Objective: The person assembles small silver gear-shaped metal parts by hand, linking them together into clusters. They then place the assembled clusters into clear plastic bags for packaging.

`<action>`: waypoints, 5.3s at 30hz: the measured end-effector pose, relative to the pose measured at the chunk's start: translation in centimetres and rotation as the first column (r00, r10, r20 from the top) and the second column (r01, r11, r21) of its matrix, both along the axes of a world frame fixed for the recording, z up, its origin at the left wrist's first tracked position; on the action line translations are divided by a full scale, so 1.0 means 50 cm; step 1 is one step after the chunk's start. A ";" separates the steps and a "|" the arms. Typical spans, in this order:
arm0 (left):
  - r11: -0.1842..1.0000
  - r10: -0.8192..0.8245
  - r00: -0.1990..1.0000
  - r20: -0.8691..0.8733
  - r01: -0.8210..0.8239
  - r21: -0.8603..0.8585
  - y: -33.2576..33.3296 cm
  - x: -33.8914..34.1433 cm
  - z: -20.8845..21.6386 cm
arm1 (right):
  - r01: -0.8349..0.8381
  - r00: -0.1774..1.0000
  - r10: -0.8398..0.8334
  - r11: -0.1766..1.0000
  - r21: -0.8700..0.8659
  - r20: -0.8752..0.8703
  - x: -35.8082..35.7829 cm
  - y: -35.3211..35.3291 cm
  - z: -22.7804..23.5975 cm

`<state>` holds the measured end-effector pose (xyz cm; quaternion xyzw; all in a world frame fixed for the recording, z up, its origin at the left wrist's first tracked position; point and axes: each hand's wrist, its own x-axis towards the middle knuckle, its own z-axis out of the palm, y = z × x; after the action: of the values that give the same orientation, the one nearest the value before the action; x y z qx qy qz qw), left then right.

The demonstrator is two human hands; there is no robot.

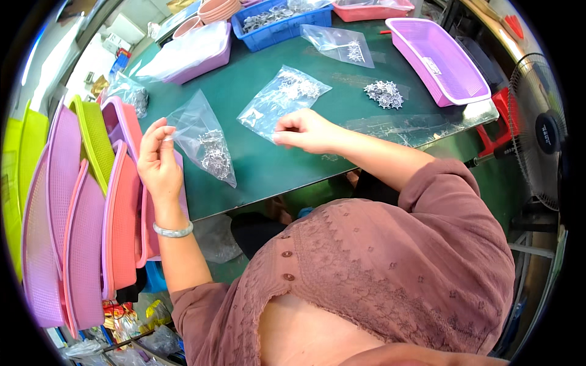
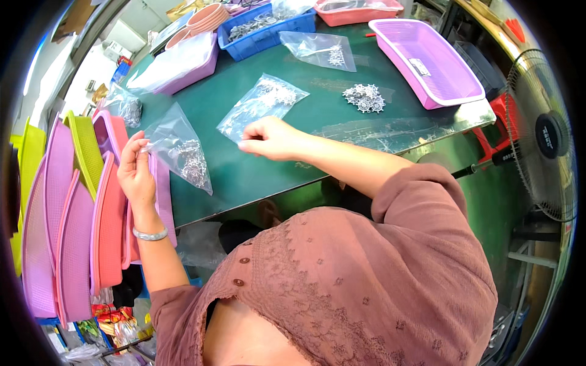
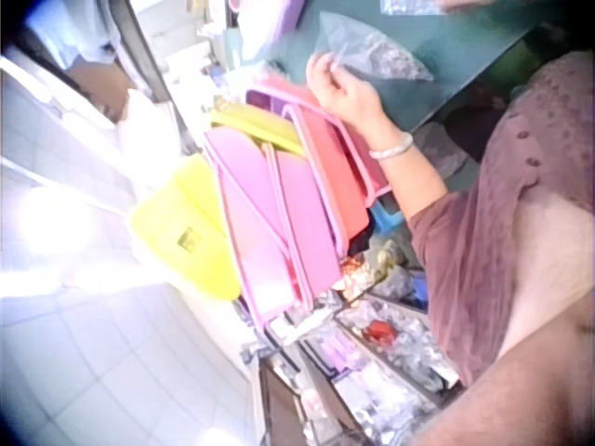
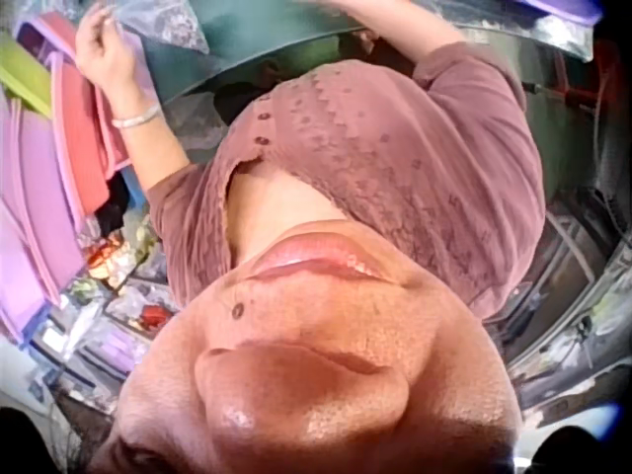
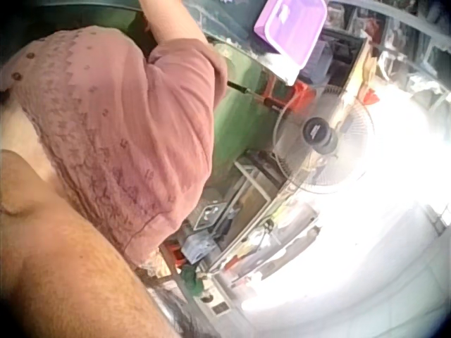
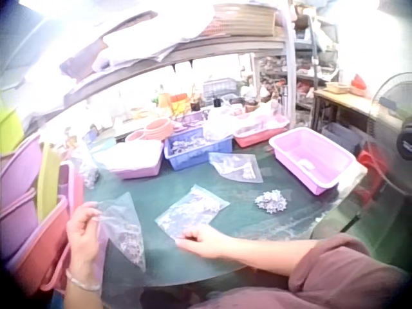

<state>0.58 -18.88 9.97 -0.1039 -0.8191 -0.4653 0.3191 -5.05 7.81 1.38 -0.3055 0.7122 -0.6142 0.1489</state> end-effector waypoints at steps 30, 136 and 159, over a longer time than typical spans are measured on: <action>0.973 -0.073 0.987 -0.146 0.039 -0.226 0.212 -0.400 -0.112 | 0.027 0.949 0.040 0.978 0.209 -0.313 -0.122 0.143 0.076; 0.793 -0.570 0.720 0.396 0.355 0.495 0.002 -0.442 0.046 | 0.194 0.981 -0.186 0.951 -0.243 0.055 -0.445 0.056 0.209; 0.945 -0.238 0.343 0.908 0.297 0.136 0.506 -0.217 -0.172 | 0.639 0.623 -0.097 0.635 0.433 -0.777 -0.097 0.387 -0.091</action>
<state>-10.24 6.43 1.39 0.0282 -0.8416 -0.4685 -0.2672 -9.90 27.15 -3.16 -0.2673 0.9341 -0.1663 -0.1687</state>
